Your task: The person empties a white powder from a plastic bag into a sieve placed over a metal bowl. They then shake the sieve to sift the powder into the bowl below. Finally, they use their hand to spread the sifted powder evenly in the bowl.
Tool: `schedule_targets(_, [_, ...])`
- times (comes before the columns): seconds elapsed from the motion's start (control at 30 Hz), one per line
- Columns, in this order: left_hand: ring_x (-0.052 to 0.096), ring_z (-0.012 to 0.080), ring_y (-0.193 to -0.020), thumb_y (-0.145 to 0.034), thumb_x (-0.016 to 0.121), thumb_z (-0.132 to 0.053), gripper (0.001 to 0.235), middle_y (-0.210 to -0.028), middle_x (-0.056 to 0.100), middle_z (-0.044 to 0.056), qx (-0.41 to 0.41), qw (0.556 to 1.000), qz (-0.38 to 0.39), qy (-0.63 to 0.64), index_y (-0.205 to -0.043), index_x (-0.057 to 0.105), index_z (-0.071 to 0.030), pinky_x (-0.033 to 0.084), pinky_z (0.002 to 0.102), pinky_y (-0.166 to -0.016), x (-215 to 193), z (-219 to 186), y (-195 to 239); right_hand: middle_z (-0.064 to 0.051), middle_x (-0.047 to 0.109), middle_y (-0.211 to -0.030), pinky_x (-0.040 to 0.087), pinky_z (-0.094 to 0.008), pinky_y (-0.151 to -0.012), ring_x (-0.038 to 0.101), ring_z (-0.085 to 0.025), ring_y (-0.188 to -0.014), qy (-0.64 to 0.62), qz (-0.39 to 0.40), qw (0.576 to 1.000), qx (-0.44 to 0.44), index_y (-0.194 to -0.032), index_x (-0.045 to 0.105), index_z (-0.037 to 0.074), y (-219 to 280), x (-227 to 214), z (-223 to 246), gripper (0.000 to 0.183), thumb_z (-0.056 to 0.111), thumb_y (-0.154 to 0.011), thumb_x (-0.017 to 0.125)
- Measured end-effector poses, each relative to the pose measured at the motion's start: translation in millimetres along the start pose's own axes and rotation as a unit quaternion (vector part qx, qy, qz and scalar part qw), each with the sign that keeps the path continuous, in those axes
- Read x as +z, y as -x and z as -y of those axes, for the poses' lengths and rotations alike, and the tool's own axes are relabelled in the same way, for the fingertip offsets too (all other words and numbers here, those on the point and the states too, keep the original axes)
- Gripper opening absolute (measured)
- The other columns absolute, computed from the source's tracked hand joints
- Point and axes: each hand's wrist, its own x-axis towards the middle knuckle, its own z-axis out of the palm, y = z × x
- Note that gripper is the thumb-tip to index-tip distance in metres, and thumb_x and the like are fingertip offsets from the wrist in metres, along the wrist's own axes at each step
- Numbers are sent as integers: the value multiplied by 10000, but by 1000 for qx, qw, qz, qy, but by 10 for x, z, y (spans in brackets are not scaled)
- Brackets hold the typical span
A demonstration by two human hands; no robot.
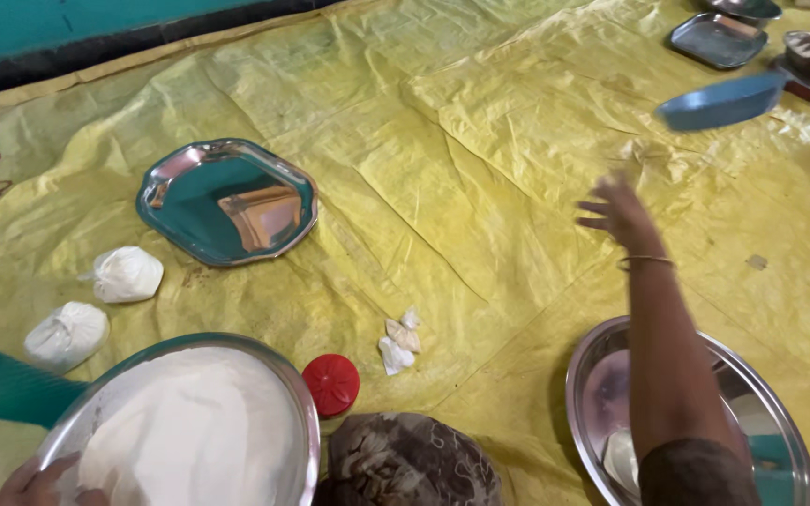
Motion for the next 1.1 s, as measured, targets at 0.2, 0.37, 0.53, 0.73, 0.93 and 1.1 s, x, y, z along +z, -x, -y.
schedule_targets(0.2, [561, 345, -1126, -767, 655, -131, 328, -1228, 541, 166, -138, 987, 53, -67, -1077, 760, -144, 491, 429, -1048, -179, -340, 280, -125, 627, -1222, 621, -469, -815, 724, -302, -1024, 153, 196, 966, 72, -1434, 510, 65, 473, 1732, -826, 582, 330, -940, 668])
schedule_targets(0.37, [555, 354, -1154, -765, 663, -117, 324, -1237, 544, 171, -154, 986, 40, -52, -1076, 748, -149, 485, 451, -1080, -411, -298, 333, -90, 707, -1139, 603, -379, -820, 734, -226, -1015, 215, 263, 938, 71, -1394, 566, 65, 1243, 2769, -869, 491, 293, -962, 620])
schedule_targets(0.53, [530, 394, -1193, -771, 638, -79, 379, -1299, 501, 219, -202, 979, 32, 3, -1136, 723, -137, 486, 454, -1078, -632, -337, 463, -100, 707, -1146, 600, -354, -832, 729, -212, -1001, 204, 294, 933, 38, -1389, 567, 48, 1799, 3519, -589, 465, 252, -972, 594])
schedule_targets(0.73, [509, 412, -1297, -790, 697, -48, 420, -1311, 552, 221, -253, 967, 11, -17, -1208, 686, -78, 421, 495, -1128, -757, -446, 769, -127, 731, -1157, 587, -363, -838, 738, -232, -993, 223, 357, 907, -7, -1348, 607, 24, 2383, 4248, -918, 439, 256, -975, 611])
schedule_targets(0.93, [556, 429, -1138, -919, 705, -204, 447, -1210, 615, 276, -456, 889, -38, -3, -1247, 619, 88, 438, 504, -975, -620, -295, 1178, -263, 666, -1236, 506, -482, -950, 648, -441, -1109, 456, 147, 815, -325, -1317, 601, -32, 2482, 4537, -2052, 463, 238, -944, 646])
schedule_targets(1.1, [604, 250, -1056, -1063, 493, -235, 316, -1172, 656, 166, -566, 801, -58, 186, -1182, 612, 32, 457, 391, -945, -435, -222, 1279, -260, 705, -1111, 509, -465, -936, 664, -401, -1055, 412, 133, 899, -65, -1266, 637, -5, 2305, 4556, -2575, 448, 360, -1024, 543])
